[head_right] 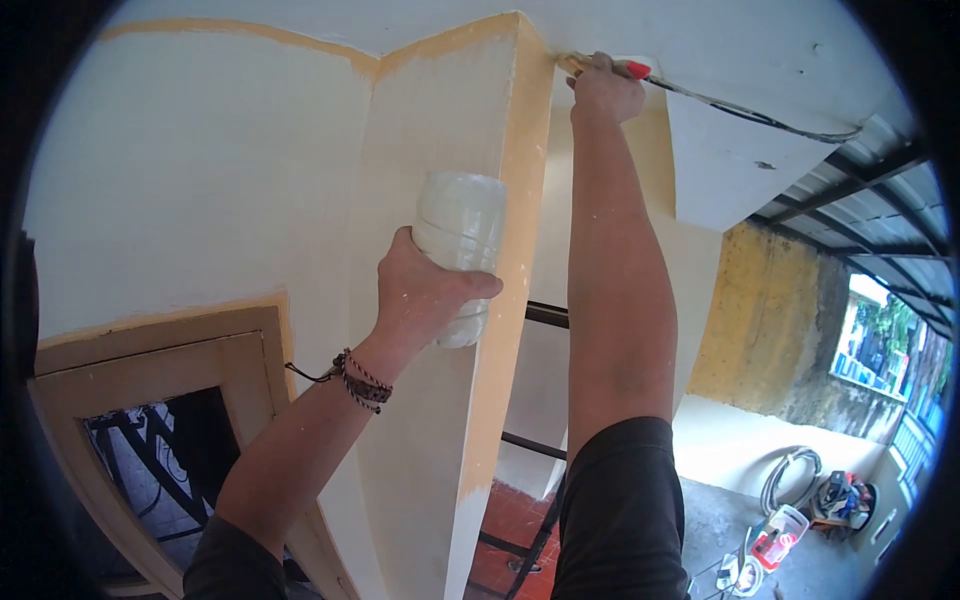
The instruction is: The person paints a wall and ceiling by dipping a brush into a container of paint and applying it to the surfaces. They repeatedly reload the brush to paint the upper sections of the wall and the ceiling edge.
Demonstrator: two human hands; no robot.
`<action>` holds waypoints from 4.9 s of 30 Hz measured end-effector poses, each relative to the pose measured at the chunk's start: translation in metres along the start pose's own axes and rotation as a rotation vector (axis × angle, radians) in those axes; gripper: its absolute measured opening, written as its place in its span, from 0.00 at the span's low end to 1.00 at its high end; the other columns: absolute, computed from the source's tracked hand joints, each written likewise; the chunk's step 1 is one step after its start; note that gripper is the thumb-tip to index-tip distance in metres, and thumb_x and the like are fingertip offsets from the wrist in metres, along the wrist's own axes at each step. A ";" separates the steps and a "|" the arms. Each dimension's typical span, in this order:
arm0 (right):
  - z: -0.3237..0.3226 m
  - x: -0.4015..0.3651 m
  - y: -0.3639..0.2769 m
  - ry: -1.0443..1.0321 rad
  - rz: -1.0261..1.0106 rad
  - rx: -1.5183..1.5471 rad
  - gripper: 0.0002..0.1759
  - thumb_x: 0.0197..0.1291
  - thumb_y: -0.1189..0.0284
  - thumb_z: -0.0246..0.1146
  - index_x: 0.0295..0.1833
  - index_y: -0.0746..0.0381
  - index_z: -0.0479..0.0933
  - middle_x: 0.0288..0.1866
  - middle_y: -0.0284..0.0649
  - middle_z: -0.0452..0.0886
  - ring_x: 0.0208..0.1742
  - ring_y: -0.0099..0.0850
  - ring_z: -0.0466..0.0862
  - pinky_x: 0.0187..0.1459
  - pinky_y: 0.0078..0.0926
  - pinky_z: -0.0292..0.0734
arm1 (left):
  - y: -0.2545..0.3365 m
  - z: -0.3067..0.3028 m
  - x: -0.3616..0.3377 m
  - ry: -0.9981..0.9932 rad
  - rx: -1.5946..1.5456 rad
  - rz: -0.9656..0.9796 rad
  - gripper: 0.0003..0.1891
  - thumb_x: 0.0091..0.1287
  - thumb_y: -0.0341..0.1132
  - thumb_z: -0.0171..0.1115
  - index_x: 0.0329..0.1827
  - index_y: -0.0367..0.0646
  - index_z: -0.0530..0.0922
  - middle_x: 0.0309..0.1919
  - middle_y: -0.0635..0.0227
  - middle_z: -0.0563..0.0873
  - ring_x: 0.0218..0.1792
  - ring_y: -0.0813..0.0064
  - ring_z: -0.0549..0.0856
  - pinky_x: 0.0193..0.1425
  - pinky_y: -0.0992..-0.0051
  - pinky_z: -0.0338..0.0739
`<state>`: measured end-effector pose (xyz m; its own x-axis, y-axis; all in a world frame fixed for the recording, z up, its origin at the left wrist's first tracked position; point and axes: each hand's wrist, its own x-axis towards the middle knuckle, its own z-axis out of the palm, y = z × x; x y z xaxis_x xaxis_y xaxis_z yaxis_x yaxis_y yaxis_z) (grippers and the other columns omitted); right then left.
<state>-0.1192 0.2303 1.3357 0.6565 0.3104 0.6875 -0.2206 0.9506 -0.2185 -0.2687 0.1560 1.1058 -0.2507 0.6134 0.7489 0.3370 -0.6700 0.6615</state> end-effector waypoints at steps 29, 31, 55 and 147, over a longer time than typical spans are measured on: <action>0.006 -0.004 -0.014 -0.157 0.011 -0.004 0.19 0.60 0.71 0.65 0.48 0.76 0.72 0.38 0.48 0.84 0.28 0.34 0.87 0.29 0.21 0.86 | -0.005 0.005 0.002 0.053 0.050 0.041 0.36 0.35 0.36 0.77 0.48 0.29 0.69 0.41 0.51 0.81 0.40 0.57 0.85 0.44 0.63 0.83; 0.010 -0.007 -0.021 -0.175 -0.005 -0.013 0.19 0.60 0.72 0.65 0.48 0.76 0.71 0.38 0.49 0.83 0.28 0.35 0.87 0.30 0.22 0.86 | -0.005 0.005 0.001 0.047 0.027 0.047 0.36 0.35 0.36 0.77 0.47 0.29 0.69 0.41 0.51 0.81 0.40 0.57 0.85 0.43 0.63 0.83; 0.014 -0.007 -0.037 -0.248 -0.034 -0.026 0.19 0.63 0.71 0.61 0.51 0.77 0.69 0.40 0.52 0.83 0.28 0.35 0.87 0.30 0.19 0.87 | -0.002 0.004 0.001 0.032 0.044 0.027 0.38 0.35 0.37 0.77 0.49 0.29 0.68 0.44 0.51 0.79 0.42 0.57 0.84 0.46 0.63 0.83; -0.018 -0.015 -0.022 -0.272 0.059 0.036 0.13 0.60 0.72 0.61 0.44 0.71 0.72 0.37 0.48 0.81 0.27 0.33 0.85 0.30 0.28 0.88 | 0.001 0.005 -0.002 0.045 0.087 0.016 0.36 0.38 0.36 0.77 0.50 0.30 0.69 0.43 0.52 0.83 0.42 0.61 0.85 0.47 0.66 0.82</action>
<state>-0.1108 0.2048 1.3177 0.4254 0.3469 0.8359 -0.2809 0.9286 -0.2424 -0.2635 0.1563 1.1047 -0.2849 0.5820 0.7617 0.4186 -0.6393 0.6450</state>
